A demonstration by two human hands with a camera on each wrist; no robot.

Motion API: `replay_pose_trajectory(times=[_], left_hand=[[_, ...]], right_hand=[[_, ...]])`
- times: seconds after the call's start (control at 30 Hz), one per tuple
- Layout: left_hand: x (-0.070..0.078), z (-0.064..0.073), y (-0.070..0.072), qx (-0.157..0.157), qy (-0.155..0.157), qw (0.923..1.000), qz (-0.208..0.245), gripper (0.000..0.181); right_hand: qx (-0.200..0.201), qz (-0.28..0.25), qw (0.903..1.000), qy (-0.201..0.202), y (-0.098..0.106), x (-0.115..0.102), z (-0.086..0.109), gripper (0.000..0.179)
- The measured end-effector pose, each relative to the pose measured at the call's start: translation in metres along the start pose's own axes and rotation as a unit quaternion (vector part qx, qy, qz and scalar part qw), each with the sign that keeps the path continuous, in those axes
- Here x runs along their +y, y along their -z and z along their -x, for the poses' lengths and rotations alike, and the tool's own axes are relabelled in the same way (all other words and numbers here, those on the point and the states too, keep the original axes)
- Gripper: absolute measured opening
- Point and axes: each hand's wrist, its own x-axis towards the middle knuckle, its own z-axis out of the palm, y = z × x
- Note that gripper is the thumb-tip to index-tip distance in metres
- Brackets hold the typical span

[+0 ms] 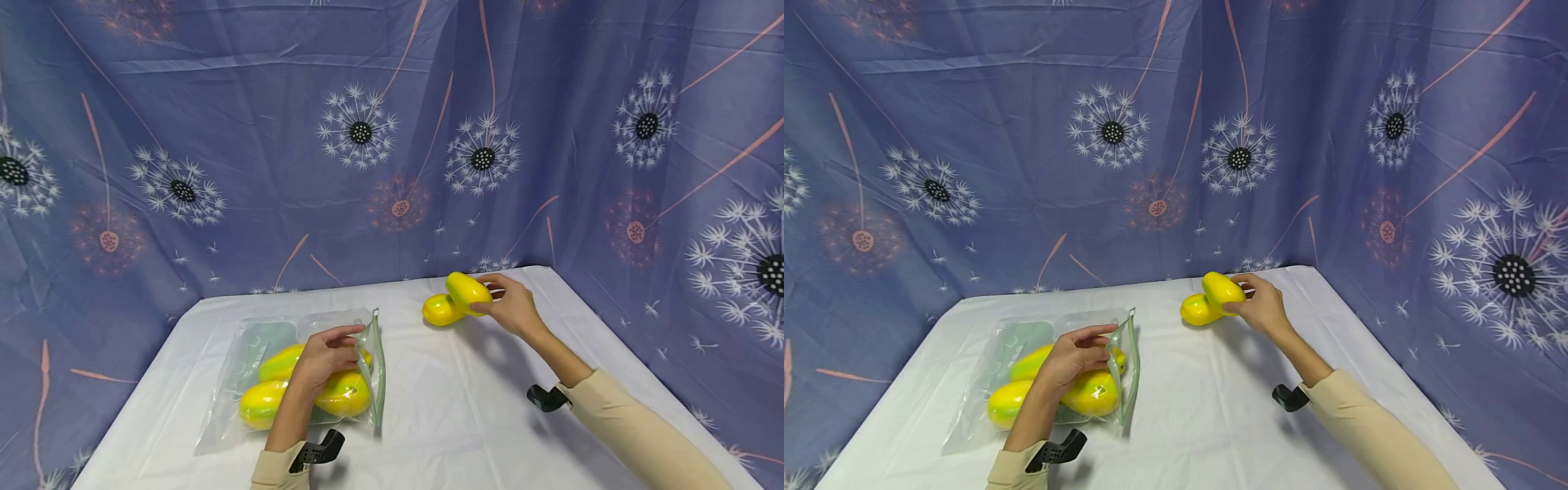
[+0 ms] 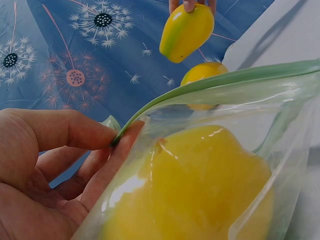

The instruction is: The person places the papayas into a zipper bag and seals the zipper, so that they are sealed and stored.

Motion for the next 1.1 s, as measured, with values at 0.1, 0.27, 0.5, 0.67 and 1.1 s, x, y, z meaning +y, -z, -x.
replay_pose_trajectory(times=[0.1, 0.27, 0.5, 0.67, 1.1], left_hand=[[0.0, 0.001, 0.0, 0.0, 0.0, 1.0, 0.001, 0.05], [0.0, 0.0, 0.001, -0.002, -0.003, 1.0, 0.004, 0.051], [0.001, 0.001, 0.001, -0.002, -0.005, 1.0, 0.004, 0.051], [0.001, 0.001, 0.0, -0.006, -0.008, 1.0, 0.001, 0.051], [0.0, 0.001, 0.001, -0.007, -0.002, 1.0, 0.003, 0.051]], right_hand=[[-0.011, -0.004, 0.9999, 0.001, -0.003, -0.005, 0.002, 0.057], [-0.033, -0.019, 0.9993, 0.006, -0.011, -0.012, 0.006, 0.057], [-0.08, -0.036, 0.996, 0.013, -0.026, -0.022, 0.012, 0.056], [-0.133, -0.051, 0.9898, 0.008, -0.04, -0.03, 0.018, 0.055], [-0.266, -0.081, 0.9583, 0.067, -0.078, -0.041, 0.034, 0.051]])
